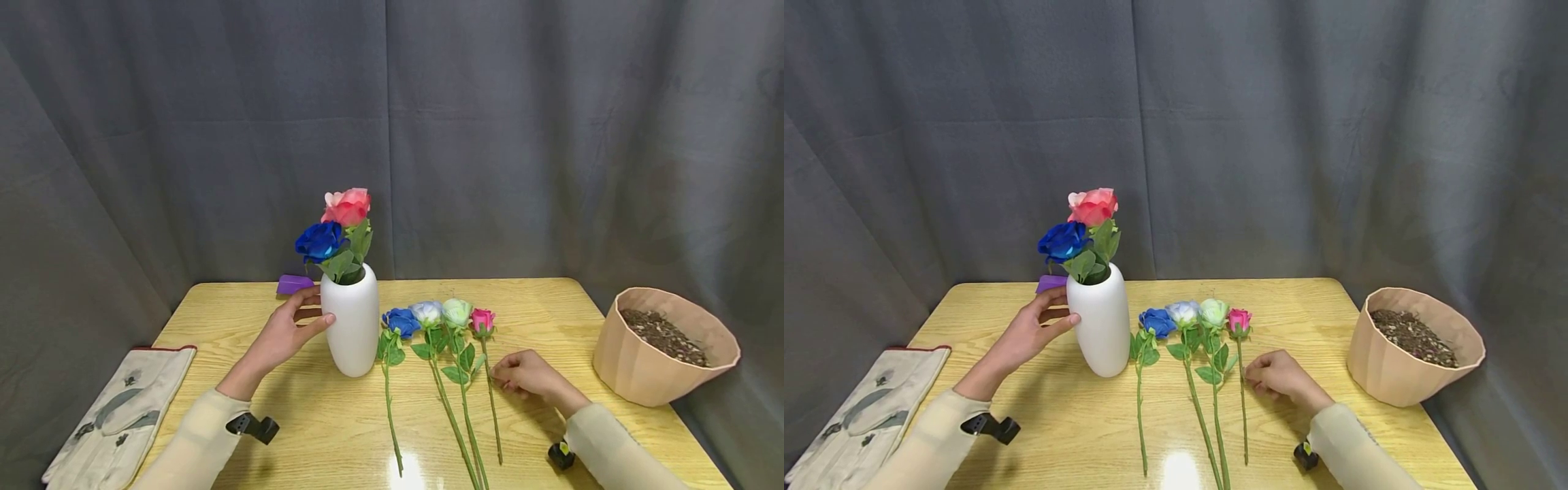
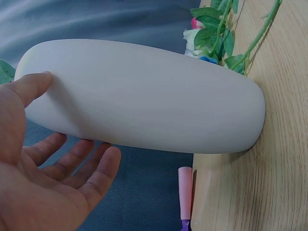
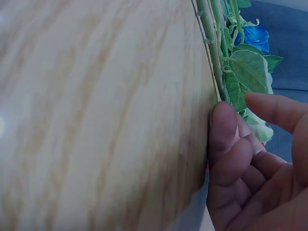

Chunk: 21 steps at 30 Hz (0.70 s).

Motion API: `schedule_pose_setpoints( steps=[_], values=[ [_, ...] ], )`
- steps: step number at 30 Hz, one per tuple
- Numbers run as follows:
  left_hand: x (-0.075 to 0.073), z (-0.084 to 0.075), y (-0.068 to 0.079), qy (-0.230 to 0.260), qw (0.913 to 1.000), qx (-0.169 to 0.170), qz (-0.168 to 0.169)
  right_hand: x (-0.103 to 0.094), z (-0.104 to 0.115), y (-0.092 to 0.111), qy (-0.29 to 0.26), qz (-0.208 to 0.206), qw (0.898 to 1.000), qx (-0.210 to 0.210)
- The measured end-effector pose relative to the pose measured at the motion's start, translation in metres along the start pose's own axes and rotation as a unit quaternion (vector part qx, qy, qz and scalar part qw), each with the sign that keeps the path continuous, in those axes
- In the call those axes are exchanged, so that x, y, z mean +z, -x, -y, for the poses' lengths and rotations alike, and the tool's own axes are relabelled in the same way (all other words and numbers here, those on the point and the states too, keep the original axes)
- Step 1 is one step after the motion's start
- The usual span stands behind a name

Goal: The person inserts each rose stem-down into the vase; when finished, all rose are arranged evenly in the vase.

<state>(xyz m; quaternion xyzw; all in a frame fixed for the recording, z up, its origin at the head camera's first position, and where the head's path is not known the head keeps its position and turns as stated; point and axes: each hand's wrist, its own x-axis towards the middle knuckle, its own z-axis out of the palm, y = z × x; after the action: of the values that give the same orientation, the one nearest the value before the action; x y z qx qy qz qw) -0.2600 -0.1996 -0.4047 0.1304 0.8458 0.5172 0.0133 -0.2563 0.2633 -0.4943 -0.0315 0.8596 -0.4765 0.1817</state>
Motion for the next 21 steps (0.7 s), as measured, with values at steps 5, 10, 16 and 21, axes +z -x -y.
schedule_pose_setpoints(
  steps=[5, 10, 16, 21],
  values=[
    [0.0, 0.0, 0.0, -0.001, 1.0, -0.001, 0.001, 0.003, -0.001, -0.001, 0.046, -0.014, 0.999, -0.003],
    [0.0, 0.0, 0.0, -0.002, 1.0, 0.0, 0.0, 0.005, -0.001, -0.002, 0.063, -0.023, 0.998, -0.005],
    [0.0, 0.0, 0.0, -0.005, 1.0, 0.004, -0.001, 0.009, 0.0, -0.004, 0.072, -0.041, 0.997, 0.004],
    [0.0, 0.0, 0.0, -0.009, 0.9999, 0.004, -0.003, 0.014, 0.005, -0.004, 0.079, -0.055, 0.995, 0.023]
  ],
)
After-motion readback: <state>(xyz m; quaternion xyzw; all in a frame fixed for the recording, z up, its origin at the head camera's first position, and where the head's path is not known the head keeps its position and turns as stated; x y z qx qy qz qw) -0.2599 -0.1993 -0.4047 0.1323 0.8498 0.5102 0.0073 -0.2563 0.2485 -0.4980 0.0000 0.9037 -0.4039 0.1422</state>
